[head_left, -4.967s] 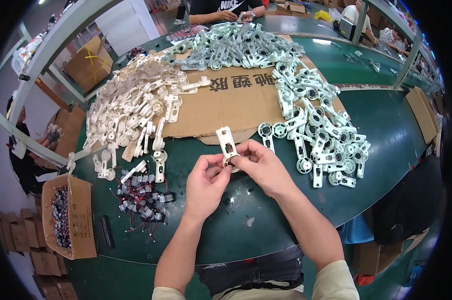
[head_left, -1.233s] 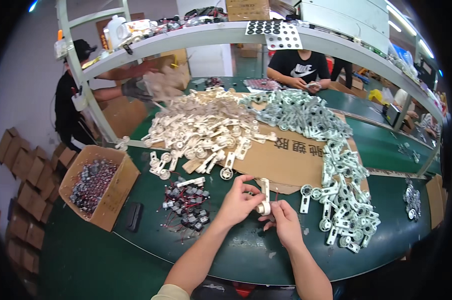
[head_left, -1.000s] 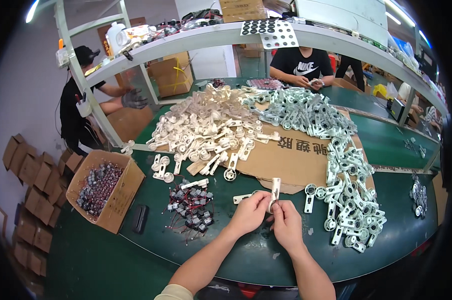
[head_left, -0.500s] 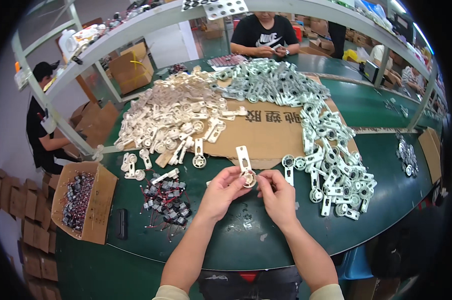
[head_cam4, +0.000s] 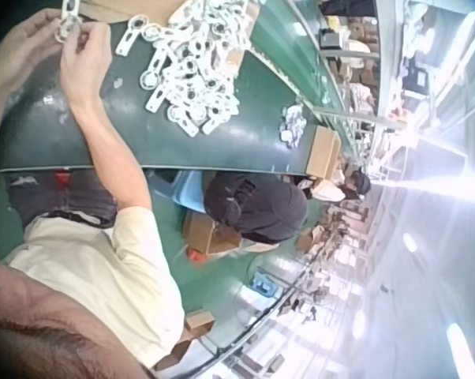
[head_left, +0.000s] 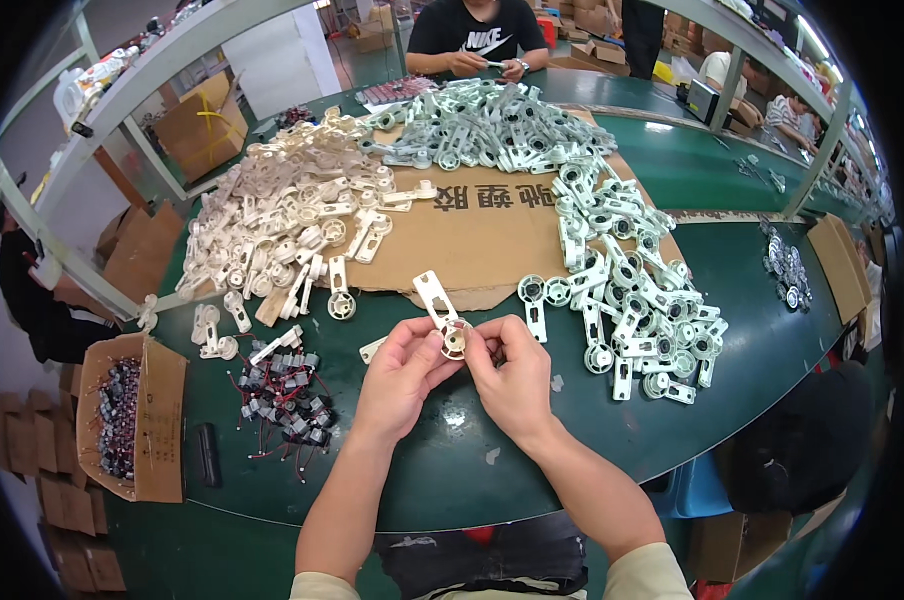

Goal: Manually assemble small electric motors into plastic housings at a factory workstation.

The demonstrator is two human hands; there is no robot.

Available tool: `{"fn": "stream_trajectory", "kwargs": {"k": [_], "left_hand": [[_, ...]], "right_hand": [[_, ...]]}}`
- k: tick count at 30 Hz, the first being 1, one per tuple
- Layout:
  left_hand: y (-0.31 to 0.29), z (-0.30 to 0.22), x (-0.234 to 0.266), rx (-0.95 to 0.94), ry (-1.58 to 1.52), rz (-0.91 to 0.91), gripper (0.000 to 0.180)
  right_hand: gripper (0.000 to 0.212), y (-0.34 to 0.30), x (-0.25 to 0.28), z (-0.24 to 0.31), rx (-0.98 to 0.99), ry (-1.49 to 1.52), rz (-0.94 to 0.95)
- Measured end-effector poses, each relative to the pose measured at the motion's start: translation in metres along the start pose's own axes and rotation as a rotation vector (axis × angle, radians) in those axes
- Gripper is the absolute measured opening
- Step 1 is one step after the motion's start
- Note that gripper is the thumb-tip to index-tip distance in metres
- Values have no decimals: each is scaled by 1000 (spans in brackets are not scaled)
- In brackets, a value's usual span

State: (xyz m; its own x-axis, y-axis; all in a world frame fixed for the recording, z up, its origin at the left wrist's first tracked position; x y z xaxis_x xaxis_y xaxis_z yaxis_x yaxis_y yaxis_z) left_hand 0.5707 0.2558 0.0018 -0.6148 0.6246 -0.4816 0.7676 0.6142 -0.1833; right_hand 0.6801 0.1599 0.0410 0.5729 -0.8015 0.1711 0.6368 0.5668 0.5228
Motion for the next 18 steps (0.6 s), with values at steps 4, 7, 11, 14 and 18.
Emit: {"fn": "stream_trajectory", "kwargs": {"k": [4, 7, 11, 14, 18], "left_hand": [[0, 5, -4, 8, 13, 41, 25], [-2, 4, -10, -2, 28, 40, 24], [0, 5, -5, 6, 39, 15, 21], [3, 1, 9, -17, -27, 10, 20], [3, -15, 19, -70, -109, -7, 19]], "right_hand": [[14, 1, 0, 3, 46, -26, 14], [11, 2, 0, 6, 84, -33, 39], [10, 3, -3, 6, 69, 12, 98], [18, 5, -10, 4, -5, 77, 249], [25, 4, -7, 3, -95, 111, 416]]}}
Point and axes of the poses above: each hand's wrist, its own y-axis towards the middle knuckle, its own x-axis out of the back of the hand, z = x × y, the point moved 9 cm from there along y, towards the middle knuckle, and after that the axes turned 7 degrees about x, right-handed, at the moved point
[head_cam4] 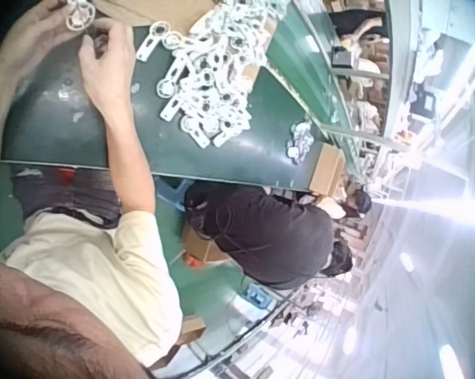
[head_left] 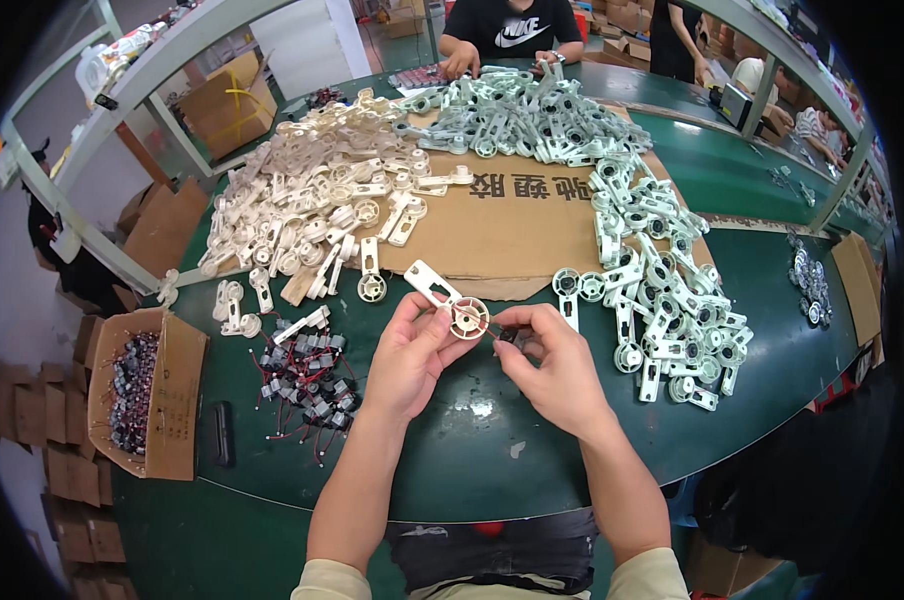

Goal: Manually assemble small electric motors into plastic housings at a factory workstation.

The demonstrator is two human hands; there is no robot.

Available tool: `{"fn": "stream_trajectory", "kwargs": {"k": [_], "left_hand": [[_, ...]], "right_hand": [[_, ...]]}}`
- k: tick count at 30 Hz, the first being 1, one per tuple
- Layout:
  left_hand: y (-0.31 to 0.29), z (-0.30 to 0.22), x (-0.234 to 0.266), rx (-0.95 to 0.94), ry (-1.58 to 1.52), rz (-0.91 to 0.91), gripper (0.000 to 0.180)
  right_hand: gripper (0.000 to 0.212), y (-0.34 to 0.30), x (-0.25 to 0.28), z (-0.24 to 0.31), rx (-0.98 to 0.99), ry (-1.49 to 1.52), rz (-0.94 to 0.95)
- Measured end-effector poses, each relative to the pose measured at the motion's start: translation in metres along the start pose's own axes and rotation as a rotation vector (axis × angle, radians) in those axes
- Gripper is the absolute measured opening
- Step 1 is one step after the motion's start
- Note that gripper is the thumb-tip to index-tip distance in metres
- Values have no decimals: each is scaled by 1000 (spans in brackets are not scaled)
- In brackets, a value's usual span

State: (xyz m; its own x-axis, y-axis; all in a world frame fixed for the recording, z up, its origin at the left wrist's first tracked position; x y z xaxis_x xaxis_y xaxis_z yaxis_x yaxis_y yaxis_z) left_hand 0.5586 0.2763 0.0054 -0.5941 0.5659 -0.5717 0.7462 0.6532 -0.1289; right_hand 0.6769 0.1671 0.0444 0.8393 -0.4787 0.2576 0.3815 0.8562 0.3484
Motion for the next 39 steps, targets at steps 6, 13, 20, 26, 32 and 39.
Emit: {"fn": "stream_trajectory", "kwargs": {"k": [6, 13, 20, 26, 32, 39], "left_hand": [[-3, -8, -5, -23, 98, -8, 32], [-1, 10, -7, 54, 247, 7, 34], [-1, 17, -10, 138, 195, 30, 26], [0, 22, -9, 167, 119, 82, 29], [1, 22, -9, 138, 142, 73, 26], [-4, 43, -28, -22, 109, -61, 28]], "right_hand": [[27, 1, 9, 15, 43, -148, -53], [24, 1, 5, 19, 142, -82, -133], [22, -2, 6, 12, 114, -27, -173], [22, -2, 9, 16, 115, -25, -176], [22, 0, 7, 16, 117, -24, -179], [20, -3, 18, -5, -64, 1, -175]]}}
Point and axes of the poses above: each hand's wrist, its own y-axis towards the middle knuckle, its own x-axis out of the back of the hand, z = x × y, the point moved 9 cm from there along y, towards the middle knuckle, and after that the axes turned 7 degrees about x, right-handed, at the moved point
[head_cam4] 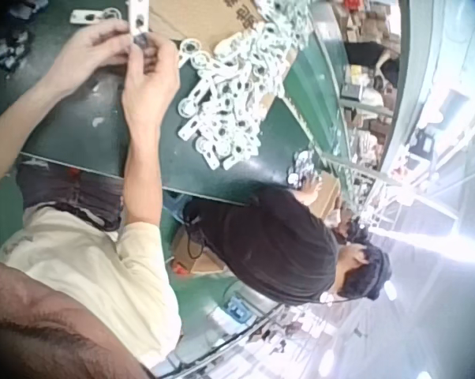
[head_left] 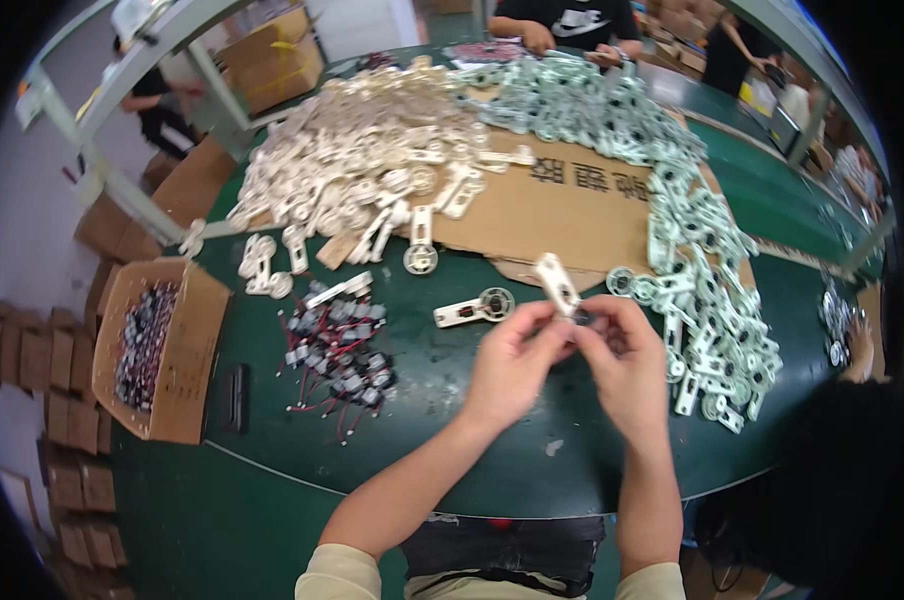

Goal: Manually assemble small electric motors into plastic housings at a factory workstation.

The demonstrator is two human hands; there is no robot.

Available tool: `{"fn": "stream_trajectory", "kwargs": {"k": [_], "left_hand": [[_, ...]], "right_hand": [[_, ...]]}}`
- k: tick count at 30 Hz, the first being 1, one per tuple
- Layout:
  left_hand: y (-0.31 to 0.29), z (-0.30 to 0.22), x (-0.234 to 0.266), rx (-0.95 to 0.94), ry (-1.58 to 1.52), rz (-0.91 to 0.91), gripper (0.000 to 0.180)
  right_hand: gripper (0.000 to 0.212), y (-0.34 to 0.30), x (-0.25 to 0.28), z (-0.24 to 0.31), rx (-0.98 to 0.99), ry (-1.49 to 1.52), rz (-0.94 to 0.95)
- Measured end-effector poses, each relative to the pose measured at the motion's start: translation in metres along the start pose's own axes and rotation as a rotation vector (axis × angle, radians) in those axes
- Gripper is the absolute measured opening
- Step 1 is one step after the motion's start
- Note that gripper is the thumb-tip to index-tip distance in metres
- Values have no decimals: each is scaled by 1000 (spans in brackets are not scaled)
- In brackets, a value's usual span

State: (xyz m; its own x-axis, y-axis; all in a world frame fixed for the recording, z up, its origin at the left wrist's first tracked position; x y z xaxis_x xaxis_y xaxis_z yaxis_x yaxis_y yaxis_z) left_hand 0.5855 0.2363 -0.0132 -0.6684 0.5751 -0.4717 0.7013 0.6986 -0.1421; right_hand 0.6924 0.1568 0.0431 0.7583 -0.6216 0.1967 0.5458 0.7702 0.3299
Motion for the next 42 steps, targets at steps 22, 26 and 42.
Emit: {"fn": "stream_trajectory", "kwargs": {"k": [22, 26, 42], "left_hand": [[6, 1, -2, 58, 49, 137, 36], [6, 8, -8, 156, -15, 244, 33], [11, 3, -2, 169, 104, 116, 29]], "right_hand": [[21, 8, -11, -16, -168, 147, 211], [19, 7, -7, -16, -208, 167, 219], [19, 6, -5, -31, -129, 208, 179]]}}
Point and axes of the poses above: each hand's wrist, its own y-axis towards the middle knuckle, its own x-axis out of the back of the hand, z = x × y, the point moved 9 cm from there along y, towards the middle knuckle, and after that the axes turned 7 degrees about x, right-handed, at the moved point
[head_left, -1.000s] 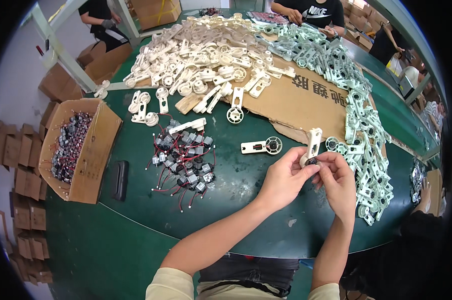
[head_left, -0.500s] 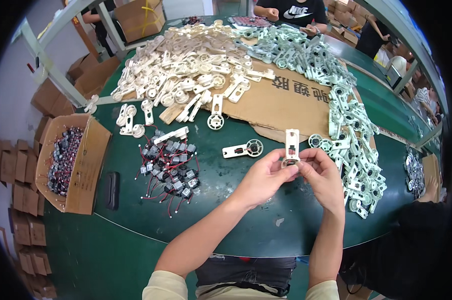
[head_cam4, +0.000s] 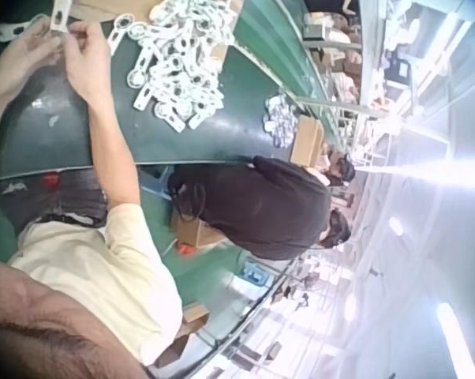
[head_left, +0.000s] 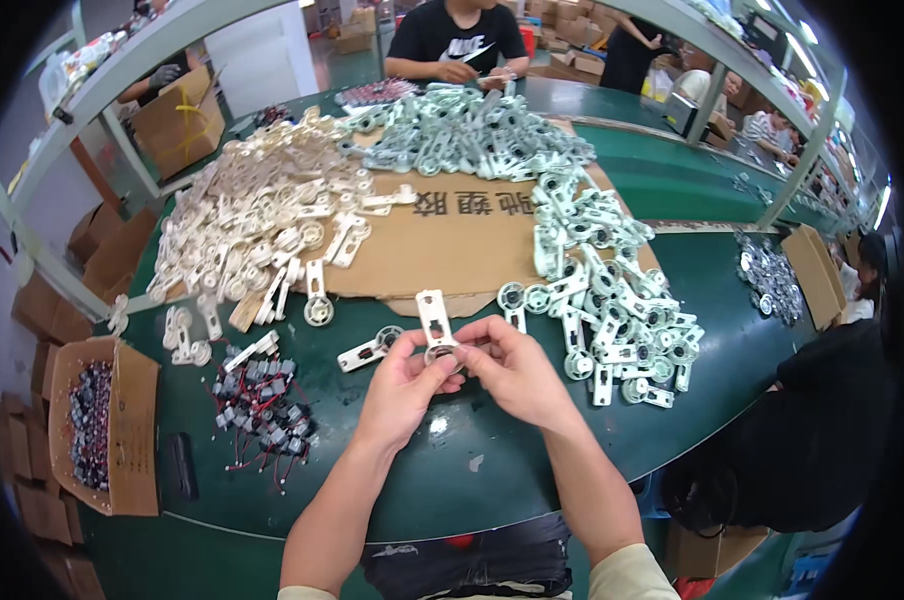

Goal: Manually assemble small electric motors into plastic housings at a factory workstation.

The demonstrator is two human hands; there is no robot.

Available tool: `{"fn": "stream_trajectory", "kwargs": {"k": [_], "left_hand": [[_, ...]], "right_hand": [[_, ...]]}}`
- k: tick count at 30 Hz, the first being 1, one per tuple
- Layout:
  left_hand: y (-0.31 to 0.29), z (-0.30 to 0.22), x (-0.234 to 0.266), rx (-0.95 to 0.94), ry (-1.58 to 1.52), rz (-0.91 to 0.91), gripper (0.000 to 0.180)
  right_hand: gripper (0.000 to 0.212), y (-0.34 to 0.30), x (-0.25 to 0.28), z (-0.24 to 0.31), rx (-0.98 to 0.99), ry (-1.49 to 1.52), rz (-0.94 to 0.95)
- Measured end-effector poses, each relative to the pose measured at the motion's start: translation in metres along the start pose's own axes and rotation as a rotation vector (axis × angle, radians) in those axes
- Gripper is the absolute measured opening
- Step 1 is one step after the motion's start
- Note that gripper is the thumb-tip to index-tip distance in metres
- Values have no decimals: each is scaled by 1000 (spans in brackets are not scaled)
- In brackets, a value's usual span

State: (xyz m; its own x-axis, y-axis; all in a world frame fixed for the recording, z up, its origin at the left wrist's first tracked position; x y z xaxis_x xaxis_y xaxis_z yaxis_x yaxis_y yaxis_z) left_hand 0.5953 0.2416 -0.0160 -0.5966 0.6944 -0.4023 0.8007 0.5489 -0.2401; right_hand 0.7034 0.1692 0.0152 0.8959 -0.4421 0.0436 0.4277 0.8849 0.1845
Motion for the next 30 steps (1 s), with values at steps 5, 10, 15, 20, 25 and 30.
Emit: {"fn": "stream_trajectory", "kwargs": {"k": [5, 10, 15, 20, 25, 30], "left_hand": [[-14, -5, 15, 8, -3, -87, 32], [-12, -4, 7, -108, 64, -103, 31], [-11, -6, 1, -147, 45, -106, 29], [-10, -3, 6, -125, 12, -132, 30], [-12, -4, -1, -137, 112, -88, 30], [-16, -4, 4, -154, 153, -81, 32]], "right_hand": [[22, 4, -11, -5, 36, -172, -32], [35, 2, -15, -8, 71, -81, -91], [40, 5, -12, -12, 34, -21, -36], [37, 6, -20, -22, -103, 308, -1], [34, 5, -21, -33, -204, 560, 75], [35, 3, -30, -37, -280, 618, 151]]}}
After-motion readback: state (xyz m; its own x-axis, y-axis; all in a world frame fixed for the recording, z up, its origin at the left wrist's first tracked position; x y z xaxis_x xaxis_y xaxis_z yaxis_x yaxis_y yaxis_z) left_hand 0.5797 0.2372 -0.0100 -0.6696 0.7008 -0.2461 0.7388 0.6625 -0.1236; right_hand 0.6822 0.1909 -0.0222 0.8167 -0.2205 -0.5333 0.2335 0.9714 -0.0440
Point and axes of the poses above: each hand's wrist, its own y-axis towards the middle knuckle, its own x-axis out of the back of the hand, z = x × y, the point moved 9 cm from there along y, towards the middle knuckle, and after that the axes turned 7 degrees about x, right-handed, at the moved point
